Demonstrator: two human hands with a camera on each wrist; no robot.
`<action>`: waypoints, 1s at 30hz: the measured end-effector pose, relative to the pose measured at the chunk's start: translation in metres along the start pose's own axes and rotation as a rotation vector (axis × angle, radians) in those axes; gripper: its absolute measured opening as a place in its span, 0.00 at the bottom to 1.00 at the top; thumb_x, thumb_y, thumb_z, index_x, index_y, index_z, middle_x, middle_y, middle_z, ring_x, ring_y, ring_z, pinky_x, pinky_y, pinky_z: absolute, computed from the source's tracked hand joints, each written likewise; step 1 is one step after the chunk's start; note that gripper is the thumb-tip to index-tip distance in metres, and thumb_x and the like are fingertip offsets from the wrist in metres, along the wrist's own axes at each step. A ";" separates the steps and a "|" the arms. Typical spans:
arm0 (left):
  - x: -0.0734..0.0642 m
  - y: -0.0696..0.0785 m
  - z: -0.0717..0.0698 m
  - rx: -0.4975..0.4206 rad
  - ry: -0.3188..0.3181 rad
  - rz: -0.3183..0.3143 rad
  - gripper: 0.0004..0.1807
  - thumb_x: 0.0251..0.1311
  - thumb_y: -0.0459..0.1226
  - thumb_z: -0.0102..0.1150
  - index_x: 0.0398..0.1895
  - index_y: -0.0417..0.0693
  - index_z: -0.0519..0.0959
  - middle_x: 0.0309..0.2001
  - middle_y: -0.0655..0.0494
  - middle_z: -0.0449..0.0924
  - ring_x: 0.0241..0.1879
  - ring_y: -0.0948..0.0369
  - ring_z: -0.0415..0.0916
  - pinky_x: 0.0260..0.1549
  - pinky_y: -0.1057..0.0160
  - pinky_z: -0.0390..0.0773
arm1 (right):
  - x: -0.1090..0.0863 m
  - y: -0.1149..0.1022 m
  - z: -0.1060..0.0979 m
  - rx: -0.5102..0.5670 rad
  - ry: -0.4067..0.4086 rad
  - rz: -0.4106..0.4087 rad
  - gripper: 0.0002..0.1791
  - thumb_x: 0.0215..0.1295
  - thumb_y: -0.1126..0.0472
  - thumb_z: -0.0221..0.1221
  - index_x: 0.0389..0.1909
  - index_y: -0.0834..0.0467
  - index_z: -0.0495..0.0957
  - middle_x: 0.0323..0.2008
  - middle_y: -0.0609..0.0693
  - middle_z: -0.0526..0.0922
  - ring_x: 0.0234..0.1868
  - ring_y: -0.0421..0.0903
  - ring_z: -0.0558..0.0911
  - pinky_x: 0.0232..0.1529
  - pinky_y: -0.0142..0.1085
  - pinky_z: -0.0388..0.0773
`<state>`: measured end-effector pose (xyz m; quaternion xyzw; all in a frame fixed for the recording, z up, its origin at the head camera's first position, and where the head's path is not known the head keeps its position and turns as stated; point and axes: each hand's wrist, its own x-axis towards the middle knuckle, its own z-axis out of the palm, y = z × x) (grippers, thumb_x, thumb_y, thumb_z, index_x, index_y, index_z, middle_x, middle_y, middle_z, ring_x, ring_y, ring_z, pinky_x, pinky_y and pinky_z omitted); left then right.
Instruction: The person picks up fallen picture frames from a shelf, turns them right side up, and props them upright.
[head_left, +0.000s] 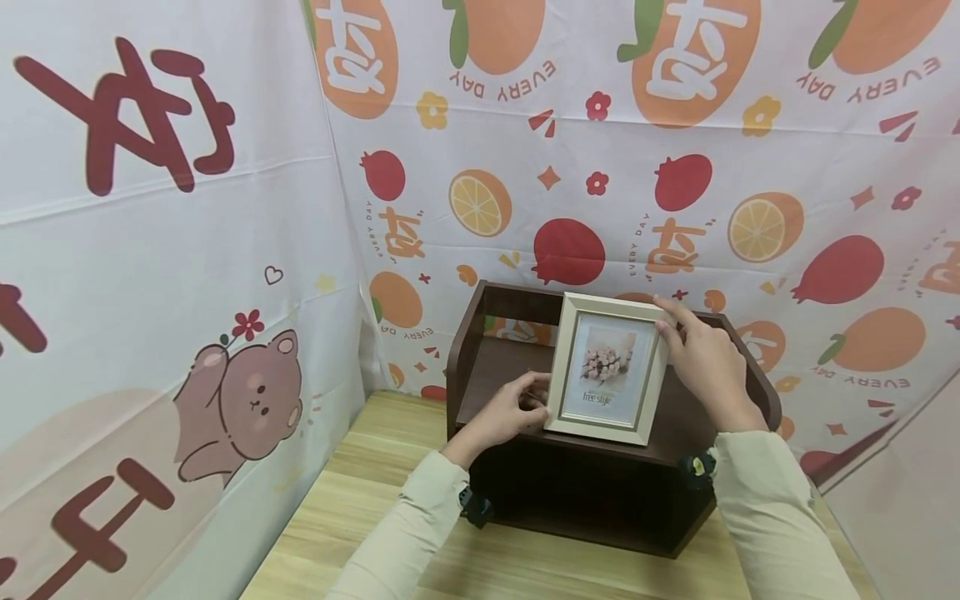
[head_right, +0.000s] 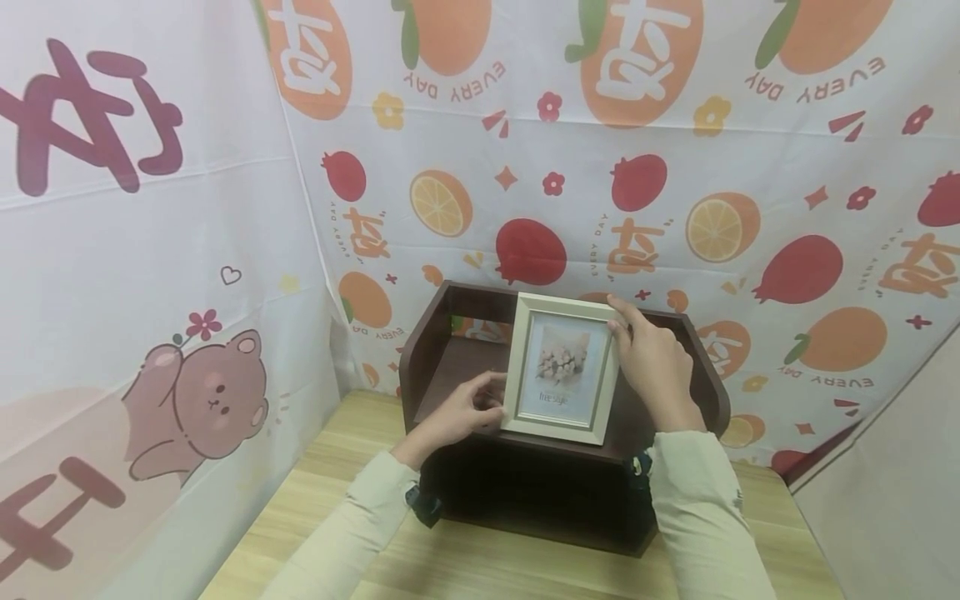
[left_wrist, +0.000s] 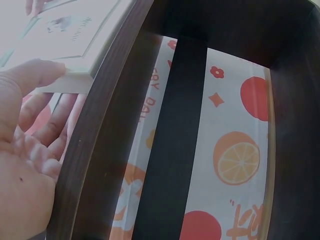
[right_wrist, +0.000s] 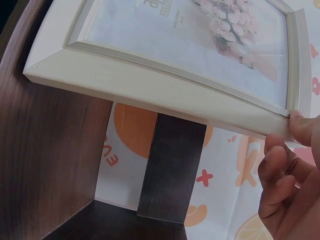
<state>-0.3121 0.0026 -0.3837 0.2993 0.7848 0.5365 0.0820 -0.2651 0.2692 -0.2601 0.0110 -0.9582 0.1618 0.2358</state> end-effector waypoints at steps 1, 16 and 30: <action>0.000 0.000 0.000 0.001 -0.003 -0.001 0.29 0.64 0.35 0.57 0.69 0.47 0.65 0.52 0.42 0.75 0.48 0.53 0.76 0.40 0.62 0.79 | 0.000 0.000 0.000 -0.003 -0.002 0.000 0.25 0.75 0.44 0.44 0.71 0.40 0.62 0.14 0.50 0.65 0.12 0.46 0.62 0.14 0.36 0.57; -0.033 0.010 -0.002 0.158 0.137 0.023 0.29 0.65 0.36 0.59 0.69 0.49 0.64 0.56 0.46 0.76 0.52 0.51 0.78 0.44 0.56 0.80 | -0.032 0.002 0.001 0.012 0.182 -0.142 0.30 0.71 0.55 0.54 0.72 0.40 0.61 0.32 0.52 0.78 0.19 0.43 0.67 0.17 0.35 0.57; -0.099 0.016 0.017 0.898 0.498 0.186 0.41 0.58 0.73 0.38 0.66 0.62 0.71 0.66 0.53 0.72 0.65 0.52 0.68 0.60 0.41 0.65 | -0.122 0.019 0.022 -0.027 0.257 -0.157 0.36 0.67 0.40 0.54 0.72 0.48 0.61 0.58 0.63 0.78 0.58 0.66 0.75 0.52 0.64 0.67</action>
